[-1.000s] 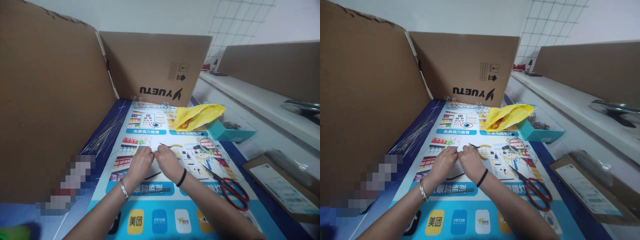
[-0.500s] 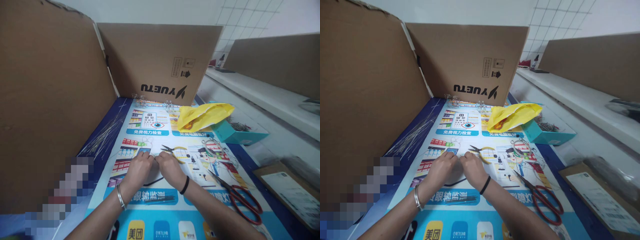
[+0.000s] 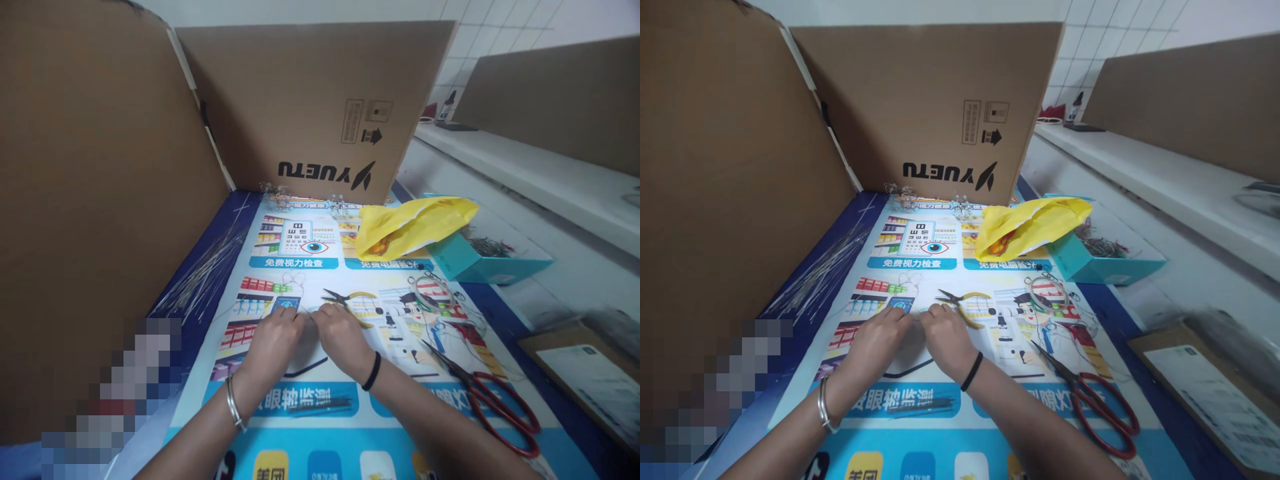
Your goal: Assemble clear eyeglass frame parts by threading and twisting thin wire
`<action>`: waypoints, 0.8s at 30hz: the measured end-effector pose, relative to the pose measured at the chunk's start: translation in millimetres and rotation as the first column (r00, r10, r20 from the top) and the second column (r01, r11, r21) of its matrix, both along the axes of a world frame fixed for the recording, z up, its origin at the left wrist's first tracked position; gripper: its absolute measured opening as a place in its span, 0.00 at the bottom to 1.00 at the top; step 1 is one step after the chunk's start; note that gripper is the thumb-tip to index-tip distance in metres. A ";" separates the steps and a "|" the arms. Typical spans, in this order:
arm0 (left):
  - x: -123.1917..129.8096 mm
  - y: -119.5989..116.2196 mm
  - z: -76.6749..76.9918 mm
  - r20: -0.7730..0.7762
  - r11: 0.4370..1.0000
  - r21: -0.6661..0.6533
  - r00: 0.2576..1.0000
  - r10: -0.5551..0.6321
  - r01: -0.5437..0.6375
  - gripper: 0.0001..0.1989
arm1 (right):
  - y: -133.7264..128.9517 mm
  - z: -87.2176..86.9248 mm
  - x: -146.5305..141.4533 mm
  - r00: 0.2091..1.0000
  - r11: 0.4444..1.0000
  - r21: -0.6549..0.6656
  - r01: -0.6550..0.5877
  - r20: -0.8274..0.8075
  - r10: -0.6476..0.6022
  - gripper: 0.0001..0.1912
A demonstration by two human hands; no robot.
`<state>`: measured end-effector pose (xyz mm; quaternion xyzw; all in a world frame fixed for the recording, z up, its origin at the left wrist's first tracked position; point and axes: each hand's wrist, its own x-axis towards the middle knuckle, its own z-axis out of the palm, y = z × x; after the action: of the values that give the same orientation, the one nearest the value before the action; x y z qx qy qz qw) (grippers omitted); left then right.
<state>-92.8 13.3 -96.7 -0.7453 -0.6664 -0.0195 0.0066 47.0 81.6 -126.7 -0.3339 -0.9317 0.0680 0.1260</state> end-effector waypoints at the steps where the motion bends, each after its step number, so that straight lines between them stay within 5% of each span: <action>1: 0.0 -0.2 -0.4 0.007 1.000 0.005 1.000 0.011 -0.011 0.11 | -0.2 -0.1 -0.1 1.000 1.000 0.000 0.007 -0.019 -0.007 0.11; 5: -3.0 -0.1 -3.5 0.113 0.996 0.039 0.990 0.078 -0.083 0.13 | 1.2 0.7 0.1 0.976 0.991 -0.123 0.058 -0.200 -0.082 0.11; 8: -7.4 2.8 -8.6 0.380 0.985 0.103 0.920 0.091 -0.140 0.13 | 5.5 0.1 0.2 0.897 0.915 -0.398 0.067 -0.377 -0.229 0.08; 10: -9.1 5.9 -12.7 0.605 0.972 0.122 0.791 0.086 -0.199 0.11 | 7.8 -1.5 -0.5 0.806 0.770 -0.638 -0.013 -0.462 -0.370 0.04; 12: -8.9 9.0 -16.6 0.794 0.959 0.032 0.590 0.148 -0.283 0.08 | 8.0 -2.6 -2.1 0.698 0.569 -0.806 -0.161 -0.501 -0.512 0.04; 14: -6.7 11.0 -19.5 0.911 0.939 -0.137 0.333 0.245 -0.316 0.05 | 5.7 -1.9 -4.1 0.607 0.400 -0.864 -0.306 -0.501 -0.617 0.08; 16: -3.8 11.6 -21.3 0.954 0.927 -0.257 0.082 0.288 -0.274 0.06 | 1.9 0.3 -5.9 0.558 0.294 -0.868 -0.399 -0.484 -0.674 0.10; 19: 0.0 11.0 -21.9 0.957 0.934 -0.281 -0.138 0.255 -0.220 0.07 | -3.1 3.0 -7.5 0.529 0.219 -0.858 -0.465 -0.467 -0.708 0.11; 24: 1.7 10.2 -21.4 0.944 0.937 -0.278 -0.243 0.224 -0.213 0.07 | -5.7 0.6 -7.9 0.515 0.210 -0.839 -0.502 -0.485 -0.707 0.12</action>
<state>-91.0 23.5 -118.2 -0.3250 -0.5476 -0.5809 -0.5070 39.1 75.9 -126.1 -0.3269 -0.4346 0.7731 0.3265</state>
